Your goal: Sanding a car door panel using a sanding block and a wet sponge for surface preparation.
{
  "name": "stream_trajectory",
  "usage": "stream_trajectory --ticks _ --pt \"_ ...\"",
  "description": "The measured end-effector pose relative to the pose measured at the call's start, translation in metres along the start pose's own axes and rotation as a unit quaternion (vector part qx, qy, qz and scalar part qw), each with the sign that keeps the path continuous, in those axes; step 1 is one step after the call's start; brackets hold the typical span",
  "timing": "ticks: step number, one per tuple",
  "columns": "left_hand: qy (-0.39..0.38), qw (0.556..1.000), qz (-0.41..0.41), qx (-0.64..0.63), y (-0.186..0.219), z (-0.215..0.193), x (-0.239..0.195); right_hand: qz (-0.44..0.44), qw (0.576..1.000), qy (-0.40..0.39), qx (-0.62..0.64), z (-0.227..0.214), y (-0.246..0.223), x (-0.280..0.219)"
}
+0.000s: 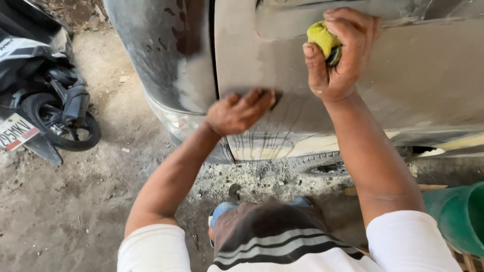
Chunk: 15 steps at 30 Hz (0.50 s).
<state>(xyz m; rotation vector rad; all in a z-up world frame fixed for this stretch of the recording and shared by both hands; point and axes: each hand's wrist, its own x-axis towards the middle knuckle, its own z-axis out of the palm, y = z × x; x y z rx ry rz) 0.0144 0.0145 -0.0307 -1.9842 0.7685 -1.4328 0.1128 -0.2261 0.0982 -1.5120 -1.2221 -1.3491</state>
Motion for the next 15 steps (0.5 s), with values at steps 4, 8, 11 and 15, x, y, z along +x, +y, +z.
stream_trajectory --ticks 4,8,11,15 --pt "-0.019 0.996 -0.089 -0.015 -0.077 -0.033 0.068 0.023 1.000 0.010 0.004 0.004 -0.002 -0.001" --pt "-0.022 0.995 -0.078 -0.049 -0.020 -0.008 0.018 0.018 1.000 0.008 0.003 0.001 -0.003 -0.001" --pt "-0.018 0.998 -0.027 -0.047 0.003 -0.005 -0.007 0.021 1.000 0.001 -0.003 0.002 -0.002 -0.001" --pt "0.007 0.999 -0.045 -0.017 -0.069 -0.019 0.050 0.021 1.000 0.016 0.005 0.008 -0.003 -0.002"
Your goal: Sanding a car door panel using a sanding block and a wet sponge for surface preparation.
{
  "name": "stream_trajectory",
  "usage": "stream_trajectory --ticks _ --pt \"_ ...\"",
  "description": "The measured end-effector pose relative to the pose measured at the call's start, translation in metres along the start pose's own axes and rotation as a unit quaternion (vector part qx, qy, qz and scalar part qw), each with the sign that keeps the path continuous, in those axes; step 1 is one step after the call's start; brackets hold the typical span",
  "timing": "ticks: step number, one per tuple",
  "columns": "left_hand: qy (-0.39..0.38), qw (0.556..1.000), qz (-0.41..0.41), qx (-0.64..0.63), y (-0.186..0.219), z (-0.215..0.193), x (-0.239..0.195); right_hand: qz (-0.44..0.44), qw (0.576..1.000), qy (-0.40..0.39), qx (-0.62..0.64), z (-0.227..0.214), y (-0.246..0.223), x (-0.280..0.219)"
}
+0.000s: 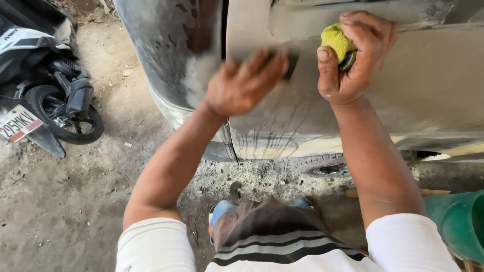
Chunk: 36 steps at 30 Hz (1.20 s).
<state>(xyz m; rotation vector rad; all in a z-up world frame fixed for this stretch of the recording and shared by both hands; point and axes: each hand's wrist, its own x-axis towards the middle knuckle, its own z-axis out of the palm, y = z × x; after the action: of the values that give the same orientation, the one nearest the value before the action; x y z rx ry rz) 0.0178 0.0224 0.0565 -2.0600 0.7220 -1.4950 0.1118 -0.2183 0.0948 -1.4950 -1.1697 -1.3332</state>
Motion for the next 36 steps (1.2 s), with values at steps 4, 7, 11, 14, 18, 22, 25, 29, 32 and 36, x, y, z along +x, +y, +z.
stream_trajectory --ticks 4,7,11,14,18,22,25,29,32,36 --pt "-0.004 0.998 -0.036 -0.052 0.002 -0.004 0.010 0.010 1.000 -0.007 -0.014 -0.006 -0.002 0.001" --pt "-0.019 0.999 0.011 -0.044 0.053 0.017 -0.044 0.009 1.000 -0.009 -0.012 -0.006 0.000 -0.001" --pt "-0.017 0.996 0.061 -0.057 0.049 0.024 -0.047 -0.004 1.000 -0.003 -0.009 -0.002 0.002 -0.002" --pt "0.005 1.000 0.001 -0.013 -0.010 -0.011 0.019 0.005 1.000 -0.002 -0.011 -0.002 -0.001 -0.003" --pt "0.019 0.996 -0.044 -0.078 -0.010 -0.014 0.027 0.010 1.000 -0.002 0.004 -0.003 0.001 -0.002" --pt "-0.060 0.991 0.062 -0.104 0.055 0.007 -0.041 -0.007 1.000 -0.010 -0.006 -0.005 0.001 -0.003" --pt "-0.036 0.993 0.095 -0.057 0.027 0.005 -0.017 -0.006 1.000 -0.003 -0.010 -0.004 0.001 -0.001" --pt "0.006 0.998 -0.019 -0.060 -0.008 -0.018 0.032 -0.007 1.000 -0.003 -0.009 -0.005 0.000 0.001" --pt "-0.024 0.995 -0.010 -0.096 0.038 0.000 -0.019 -0.003 1.000 -0.005 -0.006 -0.005 0.001 -0.001" --pt "-0.024 0.996 0.070 -0.050 0.065 0.023 -0.052 -0.003 1.000 -0.002 -0.009 -0.004 0.002 0.001"
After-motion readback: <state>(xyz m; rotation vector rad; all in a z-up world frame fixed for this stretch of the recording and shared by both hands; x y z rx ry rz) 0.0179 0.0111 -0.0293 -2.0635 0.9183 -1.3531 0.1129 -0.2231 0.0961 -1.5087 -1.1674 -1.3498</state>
